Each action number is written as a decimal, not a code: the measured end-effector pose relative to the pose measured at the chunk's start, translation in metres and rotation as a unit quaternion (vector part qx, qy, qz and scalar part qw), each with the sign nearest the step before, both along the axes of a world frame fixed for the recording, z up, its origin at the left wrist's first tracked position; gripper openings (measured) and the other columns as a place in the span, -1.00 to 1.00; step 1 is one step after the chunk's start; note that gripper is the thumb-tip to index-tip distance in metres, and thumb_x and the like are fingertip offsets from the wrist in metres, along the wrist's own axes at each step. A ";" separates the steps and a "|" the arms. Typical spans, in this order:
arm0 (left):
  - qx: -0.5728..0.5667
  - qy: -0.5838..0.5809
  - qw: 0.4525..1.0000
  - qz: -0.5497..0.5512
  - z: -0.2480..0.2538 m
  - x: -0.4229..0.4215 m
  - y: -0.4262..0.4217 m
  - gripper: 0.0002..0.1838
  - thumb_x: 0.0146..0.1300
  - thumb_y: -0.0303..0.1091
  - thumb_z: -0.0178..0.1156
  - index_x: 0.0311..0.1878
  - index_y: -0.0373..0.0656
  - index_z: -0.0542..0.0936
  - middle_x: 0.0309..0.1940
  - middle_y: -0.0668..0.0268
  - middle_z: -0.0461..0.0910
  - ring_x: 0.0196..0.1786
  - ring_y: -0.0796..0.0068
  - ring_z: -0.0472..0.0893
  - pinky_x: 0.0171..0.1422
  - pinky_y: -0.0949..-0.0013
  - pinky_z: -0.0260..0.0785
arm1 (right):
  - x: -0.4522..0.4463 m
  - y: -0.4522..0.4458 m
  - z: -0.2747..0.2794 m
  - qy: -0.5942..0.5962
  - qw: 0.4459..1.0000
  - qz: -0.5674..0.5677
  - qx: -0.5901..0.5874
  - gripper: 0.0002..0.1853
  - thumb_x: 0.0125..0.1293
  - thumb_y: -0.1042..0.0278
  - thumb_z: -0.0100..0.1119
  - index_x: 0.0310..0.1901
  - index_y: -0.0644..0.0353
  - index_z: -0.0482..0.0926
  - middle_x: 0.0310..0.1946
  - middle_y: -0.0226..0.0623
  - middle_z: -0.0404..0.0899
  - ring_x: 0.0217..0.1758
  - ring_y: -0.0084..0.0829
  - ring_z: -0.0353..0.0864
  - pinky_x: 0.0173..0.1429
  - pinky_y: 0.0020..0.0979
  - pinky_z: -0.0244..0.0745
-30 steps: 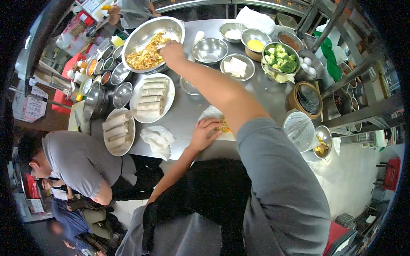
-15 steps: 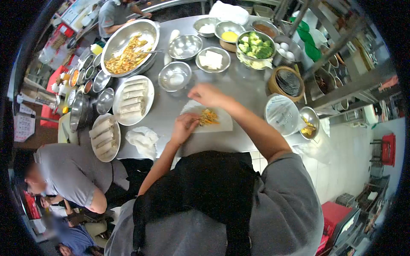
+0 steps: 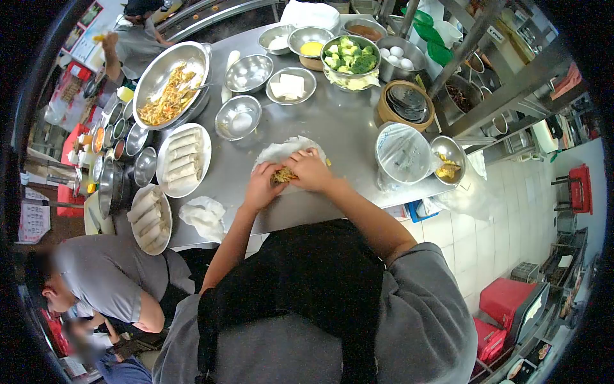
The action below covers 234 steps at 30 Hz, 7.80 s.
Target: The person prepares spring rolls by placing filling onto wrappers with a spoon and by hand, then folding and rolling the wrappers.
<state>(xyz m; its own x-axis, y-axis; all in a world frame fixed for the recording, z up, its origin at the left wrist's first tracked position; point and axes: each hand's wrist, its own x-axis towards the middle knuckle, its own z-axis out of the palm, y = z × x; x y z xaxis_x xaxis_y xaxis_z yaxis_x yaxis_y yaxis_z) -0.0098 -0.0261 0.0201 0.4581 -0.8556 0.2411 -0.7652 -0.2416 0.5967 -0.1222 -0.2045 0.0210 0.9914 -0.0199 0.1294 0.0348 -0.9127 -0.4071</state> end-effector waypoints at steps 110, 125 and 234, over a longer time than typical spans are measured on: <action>0.037 0.055 0.997 -0.029 -0.020 0.033 0.002 -0.64 0.12 -0.57 0.07 -0.03 -0.08 0.66 -0.02 0.23 0.54 0.12 0.07 0.49 0.29 0.00 0.32 | -0.019 -0.021 -0.024 -0.085 0.964 -0.125 0.218 -0.69 0.26 0.68 0.04 -0.04 0.23 0.68 -0.17 -0.08 0.67 -0.10 -0.14 0.71 0.03 -0.26 0.60; 0.000 0.092 0.995 -0.035 0.007 0.022 0.003 -0.74 0.26 -0.36 0.21 0.02 -0.07 0.66 0.03 0.28 0.59 0.17 0.15 0.52 0.28 0.07 0.31 | -0.020 -0.024 -0.002 -0.065 0.921 -0.219 0.315 -0.75 0.25 0.55 0.22 -0.03 0.20 0.63 -0.27 -0.11 0.74 -0.24 -0.23 0.76 -0.12 -0.28 0.61; -0.021 0.057 0.979 0.196 -0.024 0.041 0.062 -0.58 0.12 -0.16 0.48 -0.04 -0.23 0.68 -0.14 0.14 0.60 -0.21 0.14 0.61 -0.07 0.14 0.47 | -0.024 -0.014 -0.002 -0.037 0.971 -0.126 0.198 -0.83 0.20 0.24 0.35 -0.20 0.06 0.68 -0.21 -0.25 0.58 -0.07 -0.10 0.57 0.04 -0.16 0.50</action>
<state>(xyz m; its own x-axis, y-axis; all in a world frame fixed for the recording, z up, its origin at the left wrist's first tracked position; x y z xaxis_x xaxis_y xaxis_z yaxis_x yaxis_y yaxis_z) 0.0314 0.0358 -0.0041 0.7756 -0.5988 0.1997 -0.5459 -0.4774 0.6886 -0.1458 -0.2183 0.0192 0.9368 -0.3236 0.1329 -0.1269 -0.6682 -0.7331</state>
